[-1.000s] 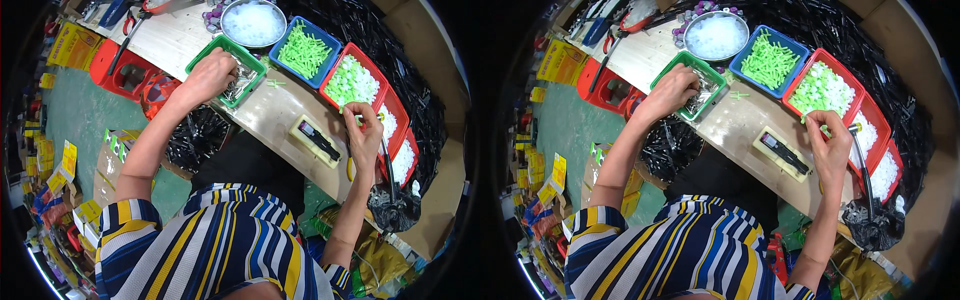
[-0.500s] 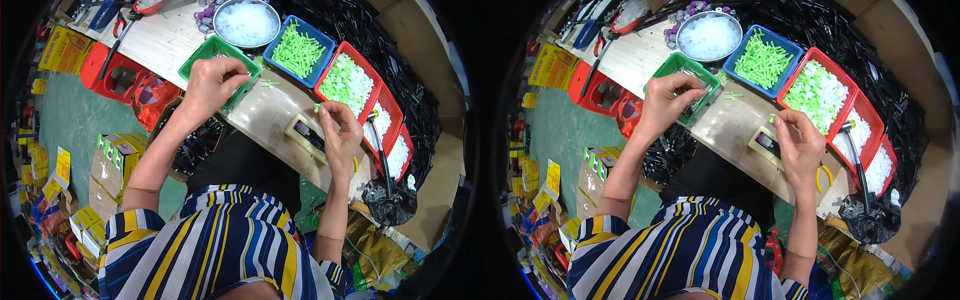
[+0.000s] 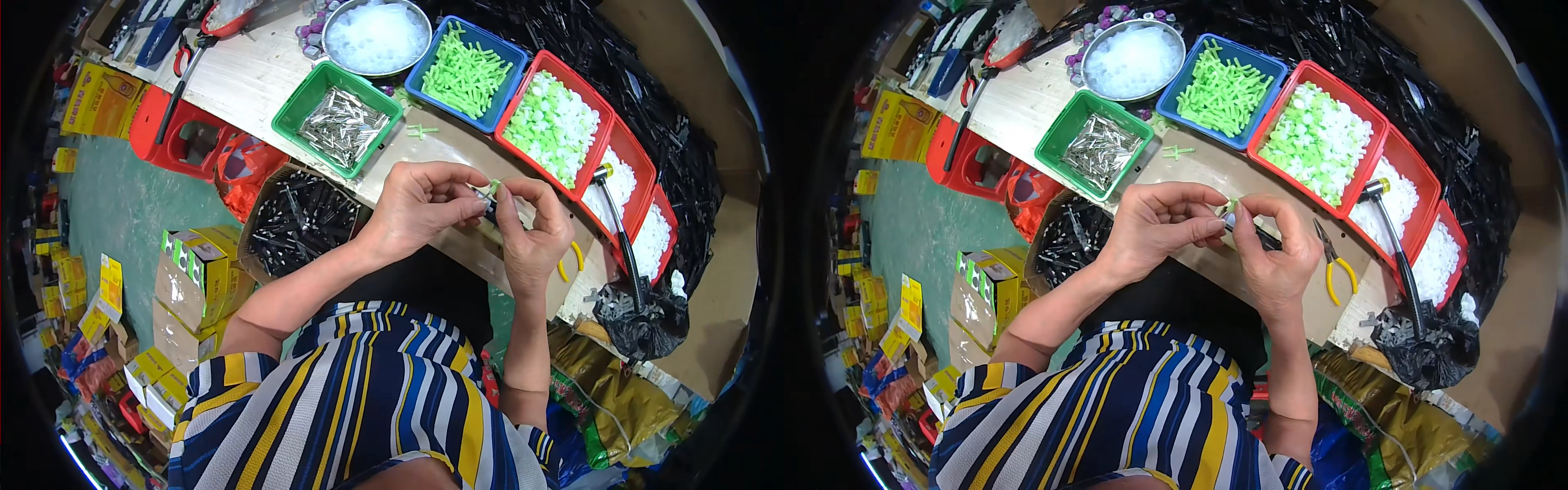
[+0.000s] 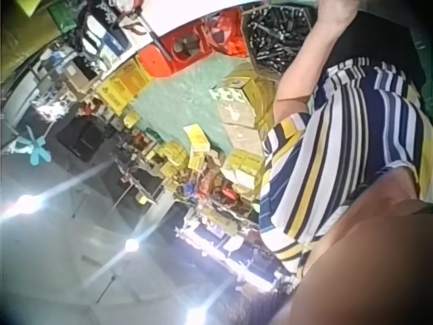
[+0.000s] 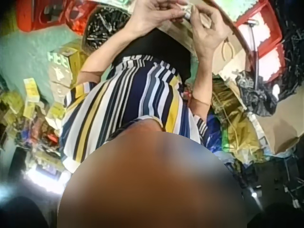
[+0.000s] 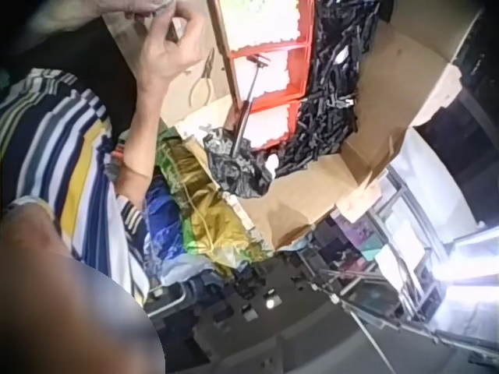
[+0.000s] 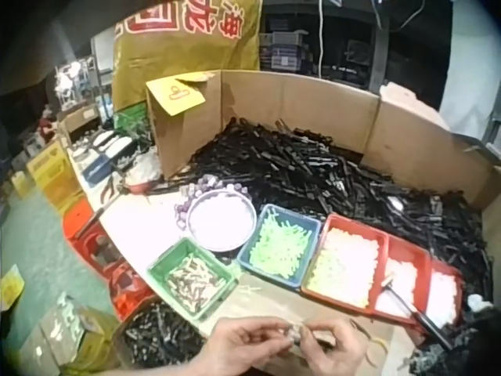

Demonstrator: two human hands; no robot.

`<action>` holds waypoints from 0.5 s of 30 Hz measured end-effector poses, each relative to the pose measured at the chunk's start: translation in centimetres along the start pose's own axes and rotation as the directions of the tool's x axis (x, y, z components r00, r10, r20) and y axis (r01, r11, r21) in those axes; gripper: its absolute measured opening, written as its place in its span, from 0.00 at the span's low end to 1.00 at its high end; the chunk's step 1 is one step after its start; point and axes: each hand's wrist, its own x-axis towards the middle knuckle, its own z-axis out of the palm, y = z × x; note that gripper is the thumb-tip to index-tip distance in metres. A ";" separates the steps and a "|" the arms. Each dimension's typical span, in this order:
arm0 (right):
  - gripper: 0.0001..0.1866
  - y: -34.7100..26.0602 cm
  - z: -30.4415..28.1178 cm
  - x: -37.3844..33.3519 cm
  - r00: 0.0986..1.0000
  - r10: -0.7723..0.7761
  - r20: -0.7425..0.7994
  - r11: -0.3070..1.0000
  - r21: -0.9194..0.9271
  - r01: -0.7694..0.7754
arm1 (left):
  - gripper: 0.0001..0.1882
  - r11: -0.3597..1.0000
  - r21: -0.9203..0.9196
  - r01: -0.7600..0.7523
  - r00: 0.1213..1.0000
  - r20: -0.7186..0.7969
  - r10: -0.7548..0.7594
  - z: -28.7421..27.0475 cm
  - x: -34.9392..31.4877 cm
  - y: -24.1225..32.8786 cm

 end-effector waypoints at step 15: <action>0.08 0.4 -0.2 -0.2 0.963 -0.267 -0.024 0.944 -0.208 0.256 | 0.15 0.998 -0.021 0.060 0.998 0.017 -0.059 0.5 0.2 0.1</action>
